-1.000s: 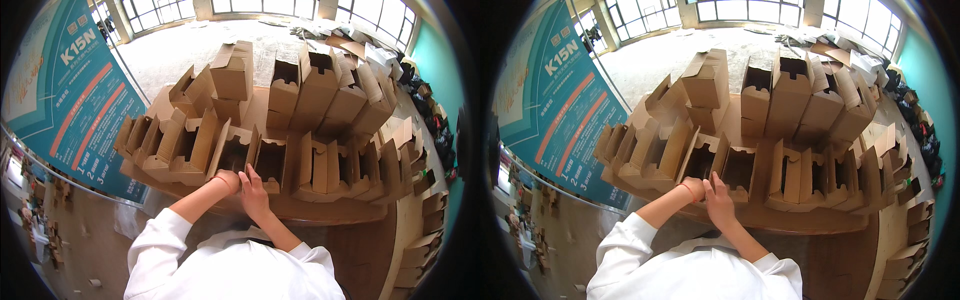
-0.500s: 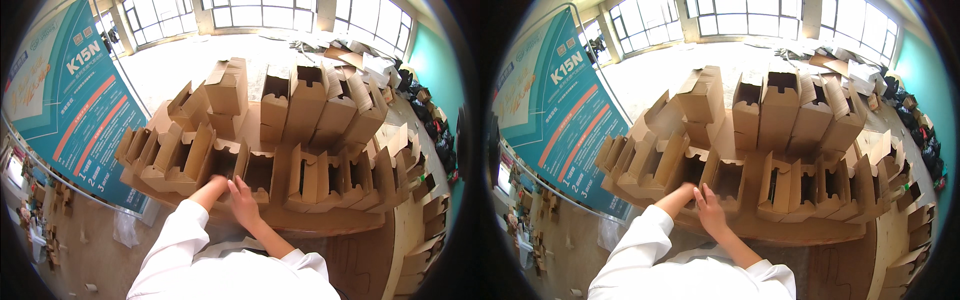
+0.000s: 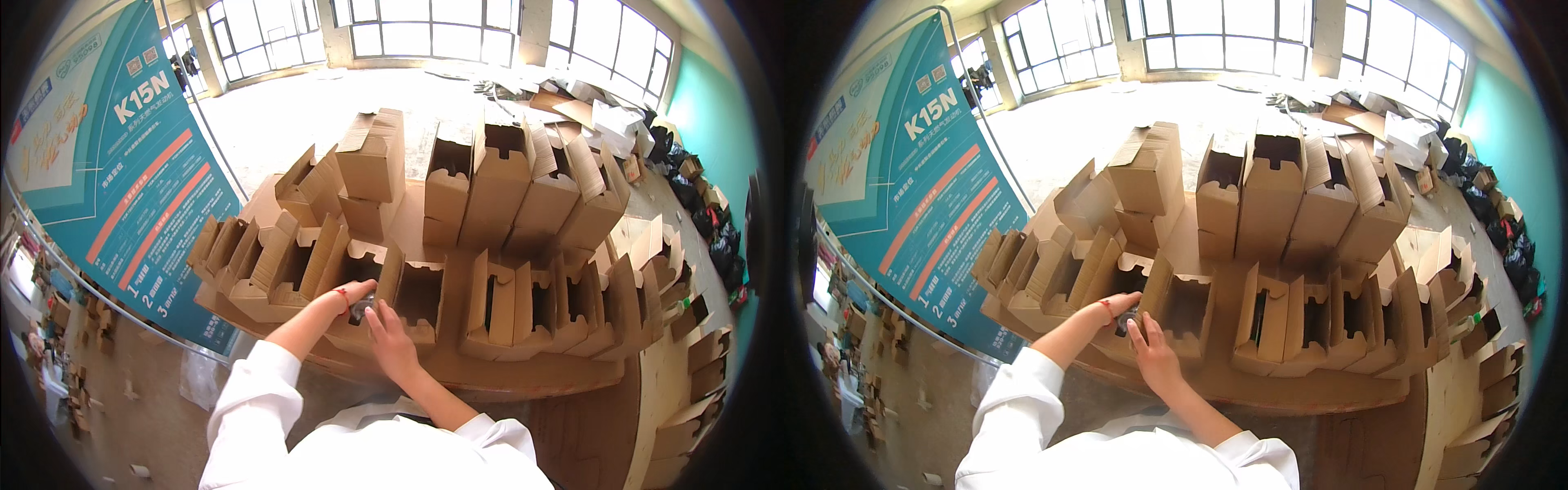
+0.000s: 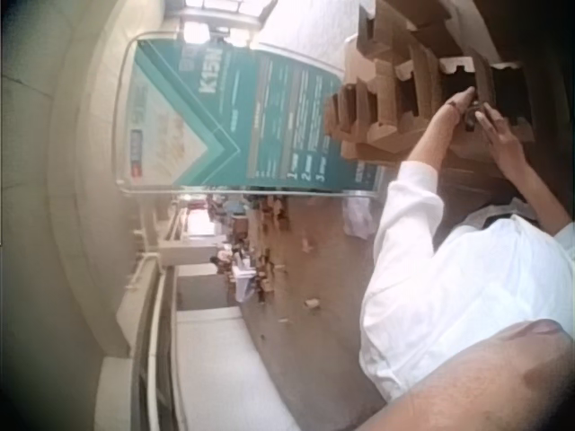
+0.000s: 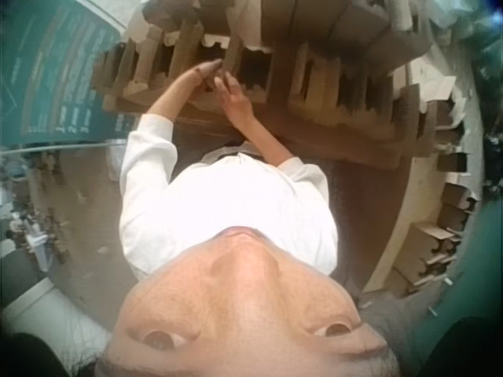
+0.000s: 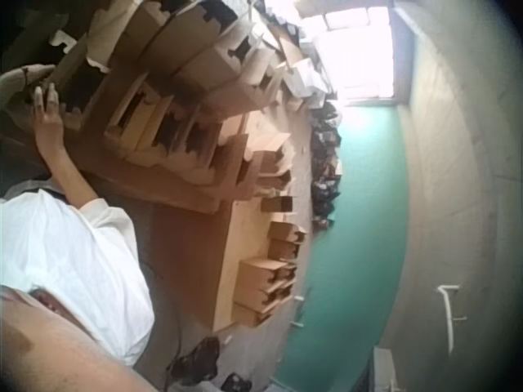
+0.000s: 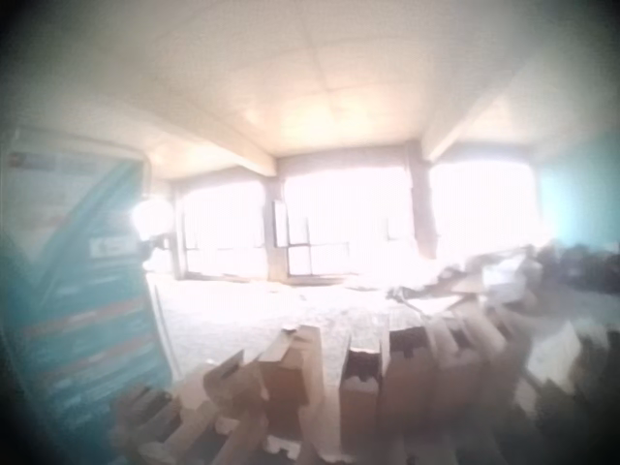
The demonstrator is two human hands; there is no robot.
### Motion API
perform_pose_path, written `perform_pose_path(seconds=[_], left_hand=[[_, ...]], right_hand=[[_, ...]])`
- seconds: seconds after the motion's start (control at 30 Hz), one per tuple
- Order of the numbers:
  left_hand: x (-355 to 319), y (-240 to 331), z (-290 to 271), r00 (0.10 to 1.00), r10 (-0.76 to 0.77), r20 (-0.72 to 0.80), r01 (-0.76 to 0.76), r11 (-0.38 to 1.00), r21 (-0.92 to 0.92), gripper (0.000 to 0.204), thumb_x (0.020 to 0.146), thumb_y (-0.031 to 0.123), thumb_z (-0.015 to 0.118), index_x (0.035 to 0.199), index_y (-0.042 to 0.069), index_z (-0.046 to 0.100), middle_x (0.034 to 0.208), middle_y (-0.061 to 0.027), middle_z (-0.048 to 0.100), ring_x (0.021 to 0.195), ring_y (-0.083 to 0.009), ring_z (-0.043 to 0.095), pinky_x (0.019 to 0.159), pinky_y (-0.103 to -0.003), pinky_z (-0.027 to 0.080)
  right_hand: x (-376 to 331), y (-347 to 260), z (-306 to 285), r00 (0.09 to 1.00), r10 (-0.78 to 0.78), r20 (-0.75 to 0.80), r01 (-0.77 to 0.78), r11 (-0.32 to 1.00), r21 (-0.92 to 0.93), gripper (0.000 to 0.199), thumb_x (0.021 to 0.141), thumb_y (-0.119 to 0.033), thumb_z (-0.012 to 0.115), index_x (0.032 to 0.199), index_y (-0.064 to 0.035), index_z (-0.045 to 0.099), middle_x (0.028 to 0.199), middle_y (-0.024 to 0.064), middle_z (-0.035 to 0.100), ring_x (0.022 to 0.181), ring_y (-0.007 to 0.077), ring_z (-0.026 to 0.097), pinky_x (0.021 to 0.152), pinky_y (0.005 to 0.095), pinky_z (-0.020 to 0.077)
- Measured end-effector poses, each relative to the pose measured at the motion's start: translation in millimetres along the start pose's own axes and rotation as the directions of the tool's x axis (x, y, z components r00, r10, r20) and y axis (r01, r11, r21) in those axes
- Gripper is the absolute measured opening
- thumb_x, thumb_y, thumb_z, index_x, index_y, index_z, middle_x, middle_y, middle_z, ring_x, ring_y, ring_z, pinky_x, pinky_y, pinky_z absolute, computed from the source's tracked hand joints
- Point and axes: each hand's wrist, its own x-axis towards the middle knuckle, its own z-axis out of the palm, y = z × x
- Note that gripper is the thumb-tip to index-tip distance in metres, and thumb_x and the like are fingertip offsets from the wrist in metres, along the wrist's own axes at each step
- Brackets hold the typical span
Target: The person places water bottles into cardboard boxes. They insert bottles one by one into the boxes on a table and then move the filled boxes to an adjacent table.
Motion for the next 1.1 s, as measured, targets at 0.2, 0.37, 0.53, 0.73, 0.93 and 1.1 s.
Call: perform_pose_path(seconds=[0.2,0.37,0.53,0.73,0.93,1.1], left_hand=[[-77,5,-33,0.964,0.259,-0.064,-0.247,0.774,-0.584,0.039,0.091,0.038,0.057,0.113,0.005,0.059,0.095,-0.0073,0.067,0.077,-0.0176,0.065,0.07,-0.034,0.053],[-150,16,-58,0.753,0.635,0.171,-0.395,0.645,-0.655,0.054,0.091,0.041,0.058,0.125,0.0,0.047,0.087,-0.0132,0.066,0.073,-0.0192,0.064,0.067,-0.032,0.054],[-197,24,-33,0.75,0.595,0.29,-0.221,0.638,-0.738,0.066,0.089,0.044,0.059,0.137,0.003,0.037,0.096,-0.0171,0.065,0.088,-0.0298,0.066,0.072,-0.037,0.056],[-181,27,24,0.752,0.449,0.482,-0.075,0.785,-0.615,0.058,0.093,0.049,0.053,0.124,-0.001,0.05,0.105,-0.0189,0.066,0.095,-0.0271,0.067,0.08,-0.036,0.056],[-157,40,60,0.762,0.423,0.49,0.047,0.719,-0.694,0.046,0.097,0.042,0.051,0.125,0.005,0.053,0.11,-0.0056,0.065,0.098,-0.0137,0.064,0.087,-0.033,0.051],[-163,51,72,0.88,0.3,0.368,-0.005,0.78,-0.626,0.044,0.098,0.042,0.049,0.128,0.009,0.049,0.109,-0.005,0.064,0.094,-0.0135,0.065,0.083,-0.032,0.054]], right_hand=[[1,-5,-6,1.0,-0.005,0.007,0.005,0.999,0.043,0.062,0.076,0.001,0.063,0.135,-0.0081,0.045,0.135,0.0208,0.045,0.117,0.0371,0.053,0.09,0.0381,0.0509],[4,-6,-41,0.998,0.024,-0.054,-0.016,0.988,0.151,0.064,0.077,-0.005,0.066,0.136,-0.0028,0.043,0.139,0.0193,0.044,0.126,0.0364,0.044,0.104,0.044,0.0392],[-6,32,-62,0.984,0.145,0.099,-0.097,0.919,-0.383,0.056,0.077,-0.029,0.072,0.125,-0.003,0.056,0.139,0.0151,0.045,0.133,0.0323,0.037,0.115,0.051,0.0191],[-2,33,-73,0.938,0.173,0.3,-0.021,0.893,-0.449,0.076,0.066,-0.042,0.079,0.129,-0.0071,0.056,0.141,0.0119,0.045,0.139,0.028,0.029,0.118,0.0509,0.0092],[-18,58,-41,0.978,0.077,0.194,0.012,0.908,-0.419,0.051,0.076,-0.02,0.067,0.126,-0.0097,0.059,0.136,0.0096,0.051,0.136,0.0261,0.035,0.118,0.0486,0.0139],[-17,45,-60,0.988,0.05,0.148,0.022,0.895,-0.446,0.036,0.075,-0.01,0.063,0.11,-0.0071,0.066,0.111,0.0081,0.063,0.116,0.0231,0.05,0.114,0.0469,0.0235]])
